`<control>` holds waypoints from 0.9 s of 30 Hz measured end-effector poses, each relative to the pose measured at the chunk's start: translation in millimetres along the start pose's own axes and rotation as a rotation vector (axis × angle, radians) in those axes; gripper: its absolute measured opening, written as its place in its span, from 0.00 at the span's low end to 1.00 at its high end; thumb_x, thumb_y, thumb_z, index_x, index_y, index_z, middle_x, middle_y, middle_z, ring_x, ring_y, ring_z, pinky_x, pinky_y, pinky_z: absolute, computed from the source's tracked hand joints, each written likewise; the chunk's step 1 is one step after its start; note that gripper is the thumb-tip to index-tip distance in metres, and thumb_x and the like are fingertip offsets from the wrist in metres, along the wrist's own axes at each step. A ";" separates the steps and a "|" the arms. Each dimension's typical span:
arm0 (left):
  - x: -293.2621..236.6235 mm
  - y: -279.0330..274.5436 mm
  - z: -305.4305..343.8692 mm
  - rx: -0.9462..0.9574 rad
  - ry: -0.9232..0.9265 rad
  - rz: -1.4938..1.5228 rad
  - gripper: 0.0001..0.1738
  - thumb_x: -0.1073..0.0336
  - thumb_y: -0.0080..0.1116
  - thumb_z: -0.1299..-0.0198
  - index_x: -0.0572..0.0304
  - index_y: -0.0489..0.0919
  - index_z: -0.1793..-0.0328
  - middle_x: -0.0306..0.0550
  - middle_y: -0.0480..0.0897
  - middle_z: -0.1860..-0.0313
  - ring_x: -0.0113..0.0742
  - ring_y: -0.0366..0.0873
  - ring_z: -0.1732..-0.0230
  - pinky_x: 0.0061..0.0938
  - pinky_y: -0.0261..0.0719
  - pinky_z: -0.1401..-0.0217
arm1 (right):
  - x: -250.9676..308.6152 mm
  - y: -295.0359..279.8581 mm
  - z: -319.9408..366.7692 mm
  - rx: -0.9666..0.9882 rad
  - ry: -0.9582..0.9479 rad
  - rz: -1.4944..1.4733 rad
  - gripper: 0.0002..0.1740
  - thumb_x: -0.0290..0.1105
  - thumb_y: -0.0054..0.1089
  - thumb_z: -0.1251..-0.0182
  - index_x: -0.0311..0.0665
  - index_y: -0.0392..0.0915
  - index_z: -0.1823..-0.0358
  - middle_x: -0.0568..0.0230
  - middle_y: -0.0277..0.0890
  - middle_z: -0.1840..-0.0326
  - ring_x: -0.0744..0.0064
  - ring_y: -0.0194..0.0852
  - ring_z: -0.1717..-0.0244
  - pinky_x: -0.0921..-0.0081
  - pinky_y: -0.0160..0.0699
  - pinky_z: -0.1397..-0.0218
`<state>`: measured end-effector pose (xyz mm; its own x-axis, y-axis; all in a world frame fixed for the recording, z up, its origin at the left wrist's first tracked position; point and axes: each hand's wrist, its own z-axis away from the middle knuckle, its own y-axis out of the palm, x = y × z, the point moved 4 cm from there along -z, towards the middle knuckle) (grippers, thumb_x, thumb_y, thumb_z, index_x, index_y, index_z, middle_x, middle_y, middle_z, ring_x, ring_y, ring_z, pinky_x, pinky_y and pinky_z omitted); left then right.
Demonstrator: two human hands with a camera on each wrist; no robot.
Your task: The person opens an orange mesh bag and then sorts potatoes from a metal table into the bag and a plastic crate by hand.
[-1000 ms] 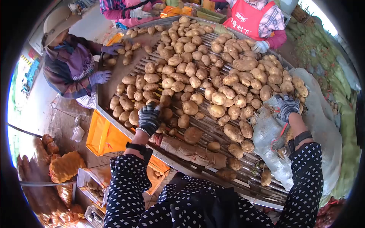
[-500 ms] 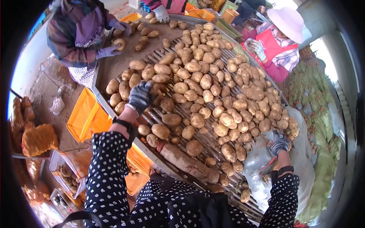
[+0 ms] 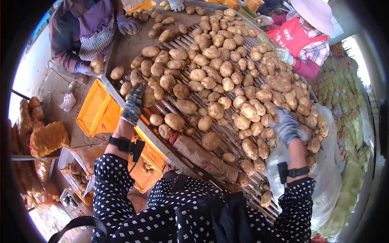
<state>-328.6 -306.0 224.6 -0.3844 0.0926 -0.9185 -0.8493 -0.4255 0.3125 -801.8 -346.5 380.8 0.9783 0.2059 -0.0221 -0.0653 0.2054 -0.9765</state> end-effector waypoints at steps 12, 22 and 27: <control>44.0 24.4 83.3 0.237 -0.418 0.926 0.35 0.32 0.47 0.42 0.58 0.77 0.49 0.48 0.82 0.64 0.43 0.82 0.68 0.37 0.84 0.70 | 227.2 133.6 -38.0 0.261 -0.688 0.110 0.22 0.37 0.54 0.40 0.51 0.72 0.42 0.54 0.69 0.44 0.55 0.73 0.46 0.55 0.67 0.43; 53.9 47.6 82.4 0.252 -0.409 0.988 0.27 0.45 0.51 0.37 0.63 0.75 0.47 0.52 0.82 0.60 0.46 0.83 0.63 0.41 0.85 0.60 | 209.1 137.0 -43.4 0.318 -0.542 -0.405 0.26 0.36 0.59 0.42 0.42 0.71 0.40 0.49 0.75 0.47 0.55 0.72 0.44 0.66 0.68 0.40; 63.2 18.9 11.7 -0.251 -0.118 0.422 0.21 0.53 0.53 0.37 0.60 0.75 0.44 0.48 0.79 0.51 0.39 0.78 0.53 0.33 0.77 0.48 | 173.3 142.5 -50.8 0.413 -0.342 -1.161 0.25 0.37 0.59 0.36 0.30 0.70 0.41 0.54 0.78 0.52 0.67 0.76 0.52 0.72 0.73 0.46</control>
<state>-373.2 -297.7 175.3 -0.7259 -0.0394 -0.6867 -0.5034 -0.6498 0.5695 -631.5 -330.2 226.9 0.4056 -0.0718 0.9112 0.6739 0.6970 -0.2451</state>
